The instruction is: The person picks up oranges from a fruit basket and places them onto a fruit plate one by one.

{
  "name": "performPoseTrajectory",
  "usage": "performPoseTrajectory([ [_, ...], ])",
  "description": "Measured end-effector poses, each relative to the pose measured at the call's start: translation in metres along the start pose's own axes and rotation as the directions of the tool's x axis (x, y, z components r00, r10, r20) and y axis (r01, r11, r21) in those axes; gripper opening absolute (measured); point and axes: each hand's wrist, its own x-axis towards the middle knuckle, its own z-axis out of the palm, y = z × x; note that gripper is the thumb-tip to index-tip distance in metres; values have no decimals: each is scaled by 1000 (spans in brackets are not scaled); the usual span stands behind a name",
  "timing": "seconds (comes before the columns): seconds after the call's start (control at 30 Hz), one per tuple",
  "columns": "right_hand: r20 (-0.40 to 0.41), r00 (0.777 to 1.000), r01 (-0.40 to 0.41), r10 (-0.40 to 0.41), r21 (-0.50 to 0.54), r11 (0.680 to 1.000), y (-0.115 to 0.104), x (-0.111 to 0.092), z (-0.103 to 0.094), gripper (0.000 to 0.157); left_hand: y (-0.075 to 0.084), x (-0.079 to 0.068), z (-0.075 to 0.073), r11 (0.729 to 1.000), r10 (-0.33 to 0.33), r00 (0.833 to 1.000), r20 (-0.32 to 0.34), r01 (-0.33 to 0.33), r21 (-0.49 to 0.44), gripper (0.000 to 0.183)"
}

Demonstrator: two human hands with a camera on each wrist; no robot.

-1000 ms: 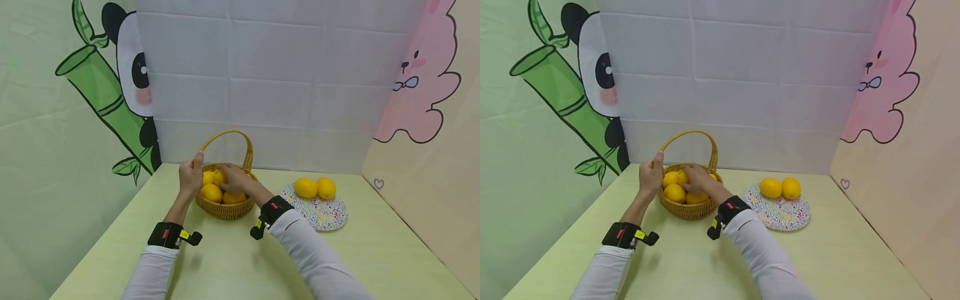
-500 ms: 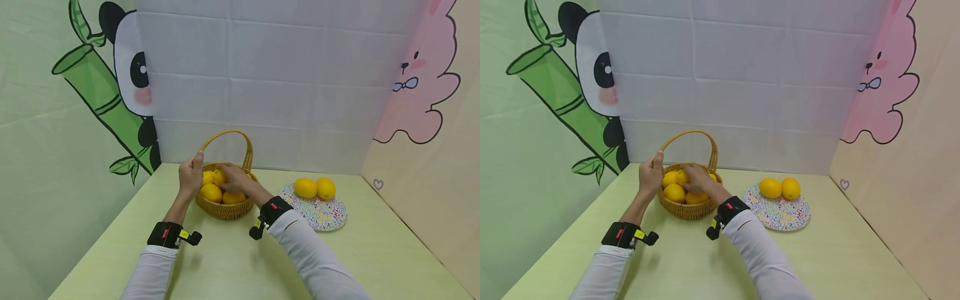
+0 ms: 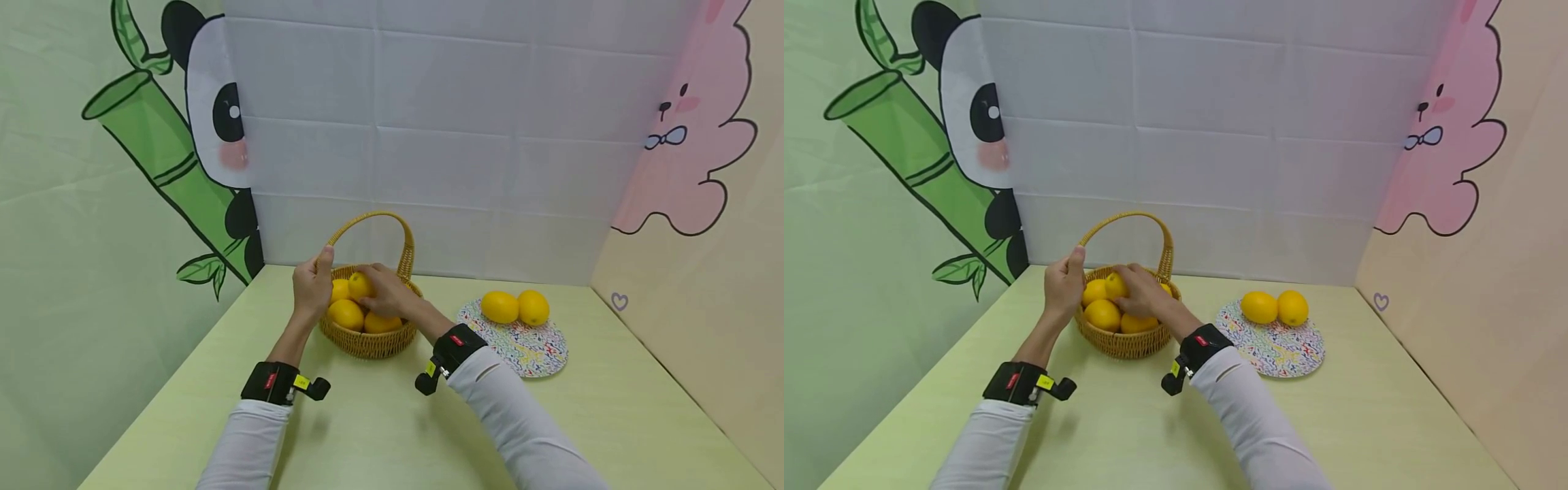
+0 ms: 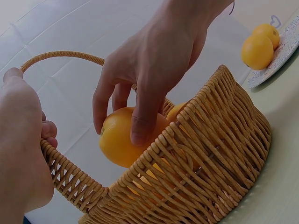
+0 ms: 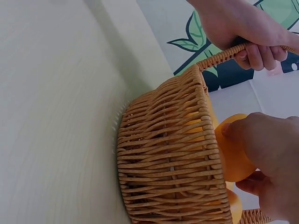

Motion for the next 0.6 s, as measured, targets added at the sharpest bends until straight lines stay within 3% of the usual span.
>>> performPoseTrajectory([
  [0.4, -101, 995, 22, -20, 19, 1000, 4, -18, -17, 67, 1, 0, 0, 1000, 22, 1000, 1, -22, 18, 66],
  [0.6, -153, 986, 73, -66, 36, 997, 6, -29, -27, 68, -1, 0, 1, 1000, 24, 1000, -3, -23, 21, 66],
])
